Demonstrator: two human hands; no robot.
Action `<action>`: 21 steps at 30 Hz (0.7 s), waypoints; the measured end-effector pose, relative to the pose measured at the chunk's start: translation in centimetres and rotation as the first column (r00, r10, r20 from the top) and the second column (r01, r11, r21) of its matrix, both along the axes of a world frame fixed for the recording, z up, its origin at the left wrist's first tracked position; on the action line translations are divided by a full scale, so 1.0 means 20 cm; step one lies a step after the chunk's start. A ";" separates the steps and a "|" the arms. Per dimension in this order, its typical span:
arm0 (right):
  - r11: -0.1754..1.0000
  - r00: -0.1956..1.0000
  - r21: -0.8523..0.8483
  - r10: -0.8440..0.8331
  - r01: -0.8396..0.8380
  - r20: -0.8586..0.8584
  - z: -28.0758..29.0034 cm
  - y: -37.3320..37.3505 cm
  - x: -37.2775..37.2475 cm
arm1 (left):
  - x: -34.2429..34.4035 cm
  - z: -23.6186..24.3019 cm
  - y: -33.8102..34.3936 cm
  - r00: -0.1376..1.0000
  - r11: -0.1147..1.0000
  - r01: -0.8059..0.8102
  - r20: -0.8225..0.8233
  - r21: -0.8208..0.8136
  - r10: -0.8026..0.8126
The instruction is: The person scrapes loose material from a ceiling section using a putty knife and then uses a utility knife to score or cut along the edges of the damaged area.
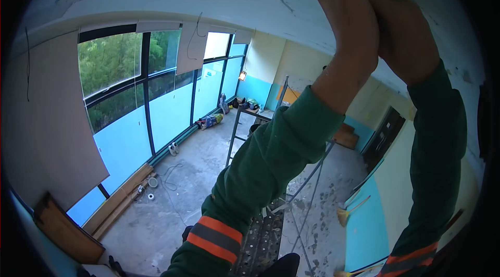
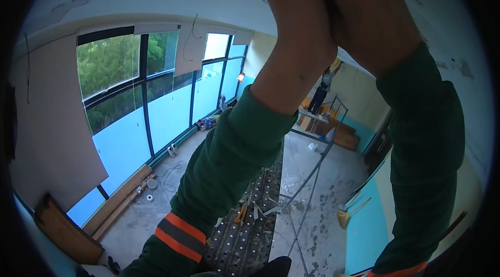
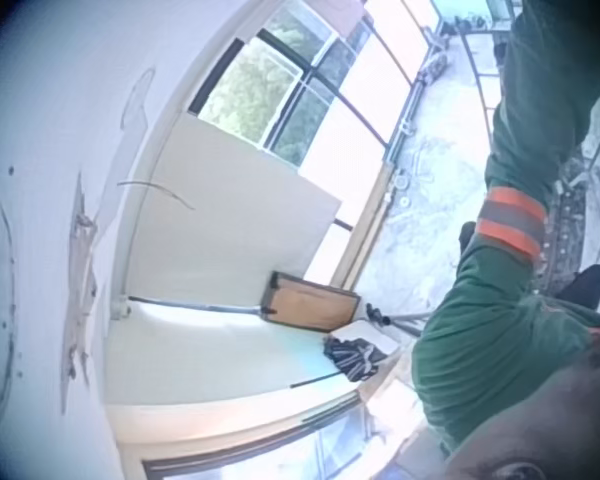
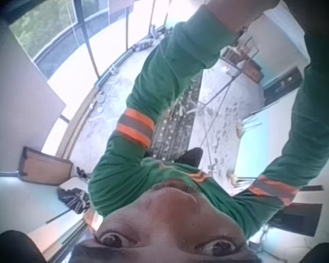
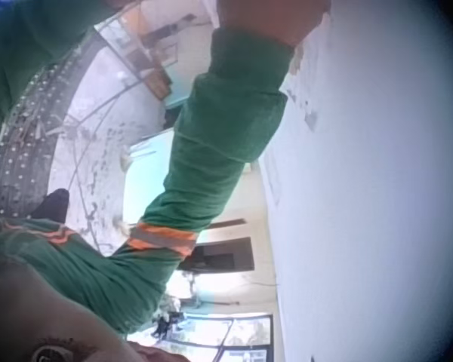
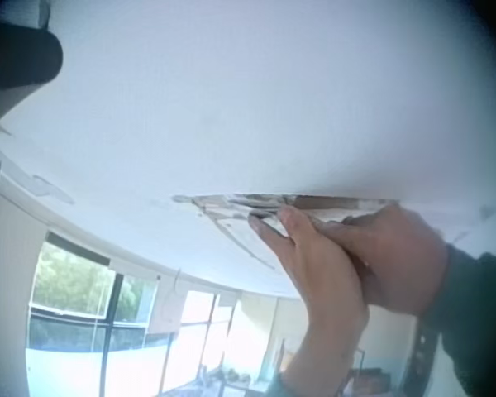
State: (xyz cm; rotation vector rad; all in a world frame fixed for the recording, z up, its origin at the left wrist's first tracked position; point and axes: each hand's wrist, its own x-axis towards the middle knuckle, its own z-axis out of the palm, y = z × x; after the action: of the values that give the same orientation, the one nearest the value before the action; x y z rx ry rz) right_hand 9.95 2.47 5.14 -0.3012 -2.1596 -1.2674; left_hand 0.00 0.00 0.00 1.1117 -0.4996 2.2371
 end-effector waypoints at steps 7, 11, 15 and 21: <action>0.996 0.994 -0.035 -0.089 0.086 -0.065 -0.01 -0.12 -0.04 | -0.02 0.01 -0.07 0.997 0.994 0.001 -0.075 -0.113 -0.010; 0.962 0.965 0.075 -0.263 0.263 -0.018 0.01 -0.27 -0.13 | -0.03 0.04 -0.07 0.999 0.994 0.028 -0.040 -0.107 -0.033; 0.964 0.966 0.099 -0.253 0.247 0.054 0.03 -0.38 -0.17 | -0.04 0.03 -0.17 0.994 0.986 0.104 -0.030 -0.128 -0.109; 0.889 0.957 0.388 -0.285 0.243 0.054 0.02 -0.20 -0.09 | 0.04 0.03 -0.04 0.990 0.988 0.109 0.075 0.112 -0.118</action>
State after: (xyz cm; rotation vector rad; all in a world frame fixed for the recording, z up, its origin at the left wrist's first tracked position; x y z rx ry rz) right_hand 8.20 -1.57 5.57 -0.3797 -1.9499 -1.8619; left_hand 0.81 -0.89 0.67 1.0212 -0.7073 2.1838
